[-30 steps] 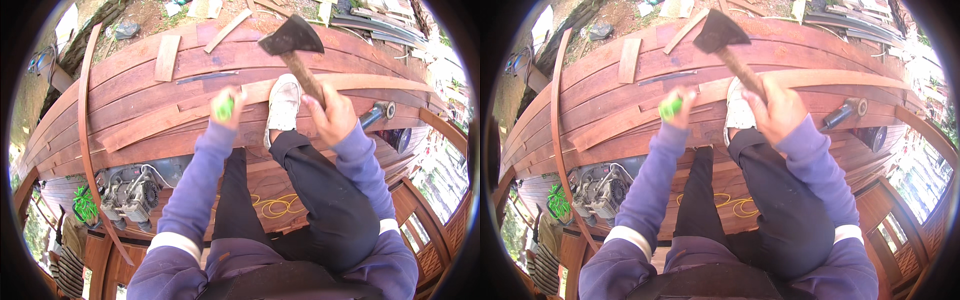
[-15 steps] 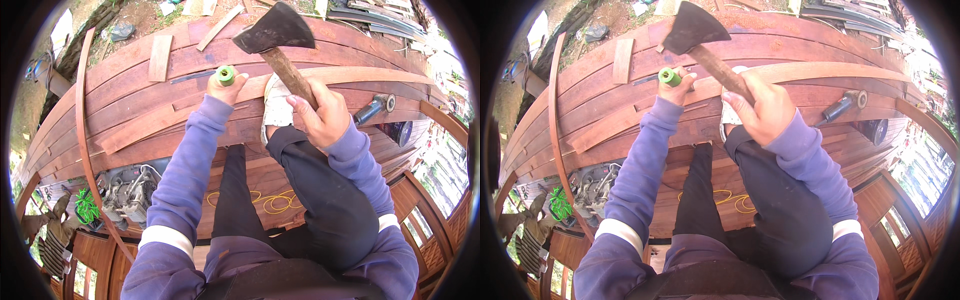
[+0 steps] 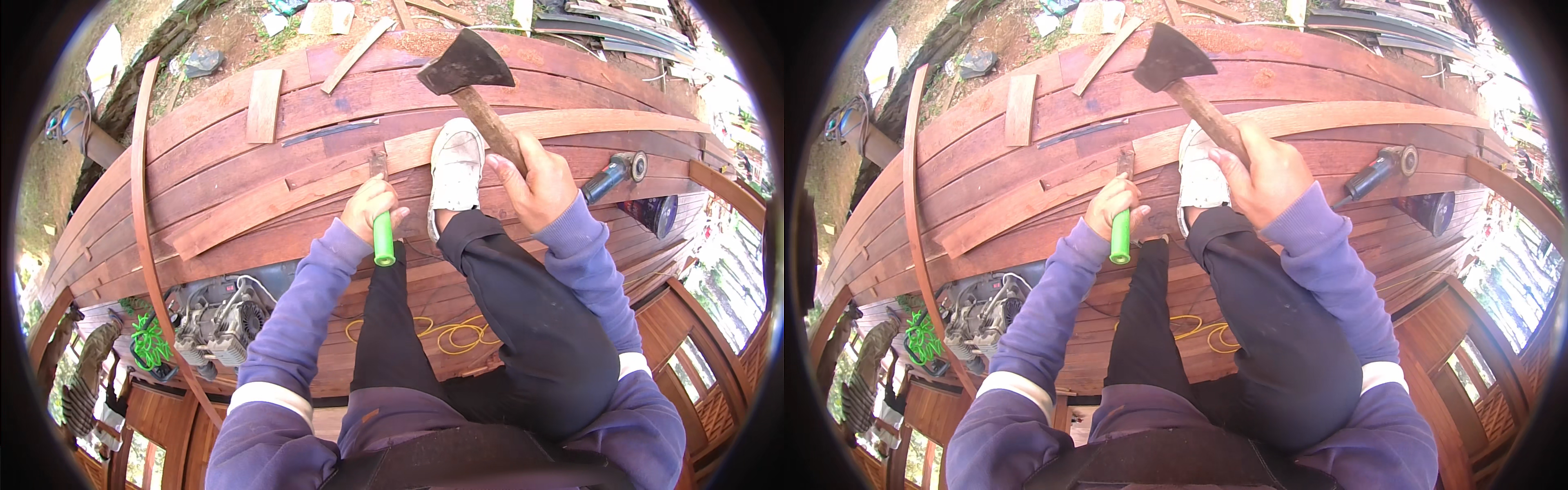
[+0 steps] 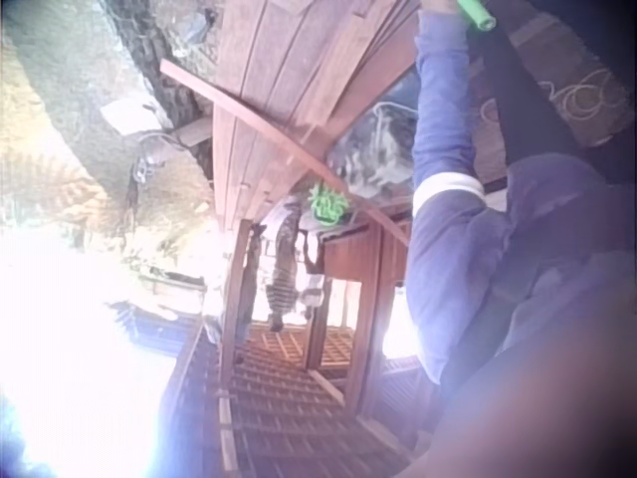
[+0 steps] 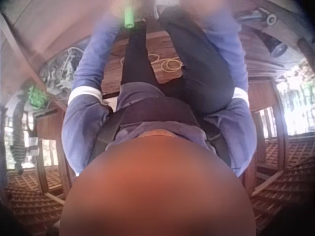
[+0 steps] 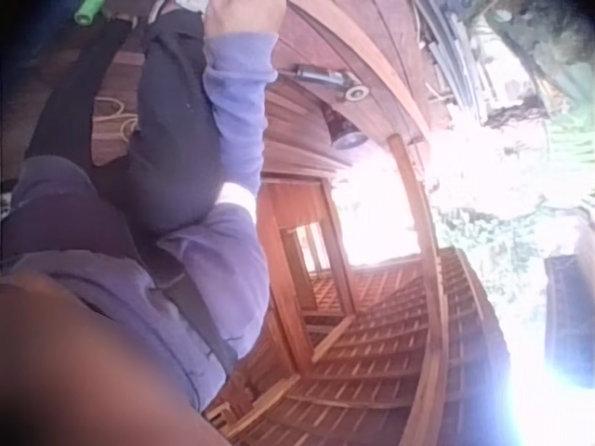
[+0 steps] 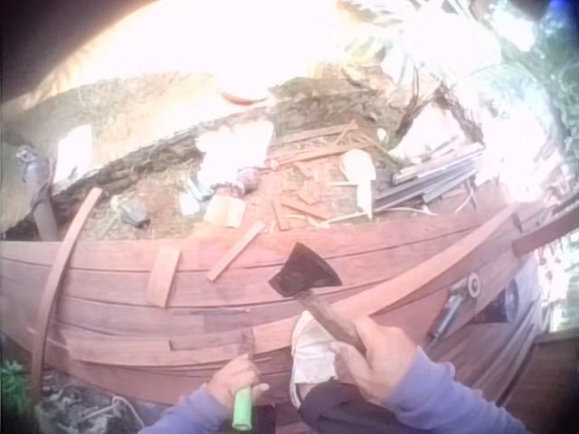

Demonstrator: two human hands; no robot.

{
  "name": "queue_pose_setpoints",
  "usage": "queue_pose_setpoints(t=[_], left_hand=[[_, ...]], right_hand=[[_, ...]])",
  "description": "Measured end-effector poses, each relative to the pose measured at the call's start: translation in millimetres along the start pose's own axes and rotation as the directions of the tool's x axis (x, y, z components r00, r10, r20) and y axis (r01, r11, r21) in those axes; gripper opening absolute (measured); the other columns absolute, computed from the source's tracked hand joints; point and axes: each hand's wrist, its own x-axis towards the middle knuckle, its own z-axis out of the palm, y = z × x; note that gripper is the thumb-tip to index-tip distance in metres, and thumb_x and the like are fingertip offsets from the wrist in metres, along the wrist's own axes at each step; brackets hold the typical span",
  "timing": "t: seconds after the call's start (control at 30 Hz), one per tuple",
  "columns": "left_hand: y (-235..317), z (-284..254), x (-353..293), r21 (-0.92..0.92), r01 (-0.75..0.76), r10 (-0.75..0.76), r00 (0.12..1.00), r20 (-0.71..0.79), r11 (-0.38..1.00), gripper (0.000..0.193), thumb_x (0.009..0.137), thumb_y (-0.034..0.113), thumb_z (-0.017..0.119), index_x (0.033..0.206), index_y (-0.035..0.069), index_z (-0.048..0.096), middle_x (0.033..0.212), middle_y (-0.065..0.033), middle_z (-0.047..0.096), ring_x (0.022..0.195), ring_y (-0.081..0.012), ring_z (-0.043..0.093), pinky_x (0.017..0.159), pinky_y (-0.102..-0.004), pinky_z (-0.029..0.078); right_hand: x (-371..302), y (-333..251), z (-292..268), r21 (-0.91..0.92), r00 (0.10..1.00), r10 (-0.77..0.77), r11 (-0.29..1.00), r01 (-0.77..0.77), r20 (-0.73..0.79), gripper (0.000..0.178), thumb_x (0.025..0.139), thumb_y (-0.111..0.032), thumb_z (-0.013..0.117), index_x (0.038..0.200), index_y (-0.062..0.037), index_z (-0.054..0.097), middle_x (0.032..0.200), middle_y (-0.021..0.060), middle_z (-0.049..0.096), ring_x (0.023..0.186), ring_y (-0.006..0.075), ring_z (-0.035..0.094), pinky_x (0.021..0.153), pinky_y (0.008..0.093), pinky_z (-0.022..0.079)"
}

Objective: The person uses an angle grinder to cut a thin strip from a wooden plank on a deck. They then use a small axe to split the cut strip into smaller pieces.

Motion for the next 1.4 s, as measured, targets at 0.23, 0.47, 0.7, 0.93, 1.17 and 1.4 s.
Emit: queue_pose_setpoints(t=[0.23,0.47,0.7,0.93,1.17,1.4], left_hand=[[-46,-49,71,-0.853,0.142,-0.724,0.609,-0.324,0.502,0.010,0.101,-0.002,0.059,0.098,0.008,0.057,0.085,-0.0037,0.060,0.081,-0.0198,0.061,0.088,-0.0380,0.054],[-27,-32,50,-0.529,0.373,-0.488,0.868,-0.092,0.762,0.025,0.099,-0.011,0.055,0.118,0.005,0.053,0.116,-0.0066,0.061,0.127,-0.0283,0.066,0.111,-0.0442,0.049],[-24,-28,46,-0.540,0.374,-0.465,0.885,-0.036,0.754,0.019,0.099,-0.009,0.062,0.115,0.001,0.060,0.116,-0.0076,0.067,0.125,-0.0220,0.067,0.103,-0.0356,0.055],[-36,-25,39,-0.406,0.283,-0.335,0.940,-0.060,0.869,0.032,0.095,-0.010,0.067,0.126,-0.002,0.063,0.124,-0.0082,0.068,0.117,-0.0156,0.068,0.101,-0.0301,0.056],[-29,-18,38,-0.579,0.292,-0.422,0.901,-0.101,0.761,0.026,0.095,-0.006,0.072,0.119,-0.001,0.068,0.116,-0.0063,0.067,0.111,-0.0158,0.068,0.101,-0.0307,0.055],[-24,-18,45,-0.309,0.335,-0.370,0.927,-0.061,0.890,0.022,0.094,-0.002,0.075,0.114,0.002,0.069,0.112,-0.0073,0.069,0.112,-0.0194,0.070,0.097,-0.0353,0.056]], right_hand=[[-9,1,6,0.108,0.998,0.063,0.992,-0.064,0.015,0.024,0.103,-0.021,0.070,0.105,0.0012,0.060,0.068,0.0180,0.056,0.057,0.0303,0.053,0.058,0.0407,0.044],[-4,-9,6,0.142,0.982,0.146,0.976,-0.162,0.117,0.024,0.103,-0.022,0.070,0.103,0.0006,0.060,0.064,0.0138,0.052,0.056,0.0243,0.048,0.057,0.0393,0.042],[0,-16,9,0.082,0.977,0.100,0.990,-0.117,0.189,0.025,0.103,-0.022,0.070,0.106,0.0015,0.060,0.062,0.0116,0.060,0.055,0.0225,0.063,0.057,0.0376,0.049],[1,-29,9,0.010,0.985,-0.056,0.998,0.055,0.163,0.028,0.100,-0.019,0.073,0.113,0.0027,0.062,0.083,0.0233,0.065,0.076,0.0435,0.067,0.067,0.0447,0.051],[9,-42,11,0.021,0.978,-0.128,0.992,0.126,0.164,0.031,0.098,-0.019,0.075,0.119,0.0018,0.063,0.090,0.0242,0.067,0.079,0.0443,0.067,0.070,0.0452,0.052],[-11,-44,7,0.168,0.979,-0.205,0.966,0.199,0.019,0.040,0.097,-0.018,0.074,0.125,0.0038,0.056,0.087,0.0211,0.070,0.072,0.0373,0.069,0.068,0.0425,0.057]])
